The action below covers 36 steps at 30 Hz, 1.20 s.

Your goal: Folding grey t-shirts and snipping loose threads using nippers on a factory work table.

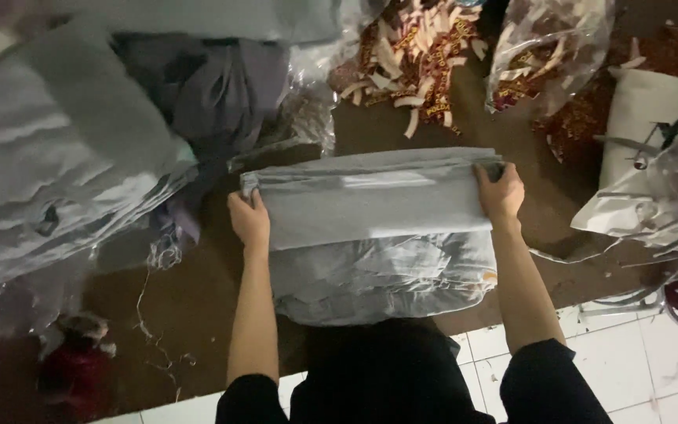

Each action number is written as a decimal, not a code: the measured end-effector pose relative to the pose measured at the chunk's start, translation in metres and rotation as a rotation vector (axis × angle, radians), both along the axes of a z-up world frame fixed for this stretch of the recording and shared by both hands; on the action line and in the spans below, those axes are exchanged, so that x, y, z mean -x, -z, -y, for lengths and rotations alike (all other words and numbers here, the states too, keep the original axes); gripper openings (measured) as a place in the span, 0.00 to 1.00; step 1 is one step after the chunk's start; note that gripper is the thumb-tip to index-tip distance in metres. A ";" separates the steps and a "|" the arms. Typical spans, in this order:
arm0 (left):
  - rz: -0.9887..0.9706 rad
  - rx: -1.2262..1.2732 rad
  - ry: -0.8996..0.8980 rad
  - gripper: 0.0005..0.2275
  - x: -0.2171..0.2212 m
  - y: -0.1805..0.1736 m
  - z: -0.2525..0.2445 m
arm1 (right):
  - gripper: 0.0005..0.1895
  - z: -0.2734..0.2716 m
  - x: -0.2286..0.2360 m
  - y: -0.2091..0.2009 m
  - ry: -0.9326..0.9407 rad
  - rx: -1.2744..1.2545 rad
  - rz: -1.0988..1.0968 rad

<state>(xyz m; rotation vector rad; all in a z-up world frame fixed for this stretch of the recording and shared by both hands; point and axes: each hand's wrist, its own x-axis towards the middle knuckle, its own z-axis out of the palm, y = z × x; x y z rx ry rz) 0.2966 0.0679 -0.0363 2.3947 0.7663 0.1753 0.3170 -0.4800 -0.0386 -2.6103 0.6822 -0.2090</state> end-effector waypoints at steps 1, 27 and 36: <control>-0.059 -0.066 0.005 0.17 0.000 -0.016 0.002 | 0.32 0.000 0.001 -0.006 -0.029 0.076 -0.036; -0.217 -0.377 0.426 0.31 0.213 -0.007 0.078 | 0.21 -0.117 0.254 -0.007 -0.415 0.009 -0.044; 0.384 0.036 1.035 0.13 0.202 0.009 0.237 | 0.12 -0.096 0.258 0.007 -0.315 -0.385 -0.012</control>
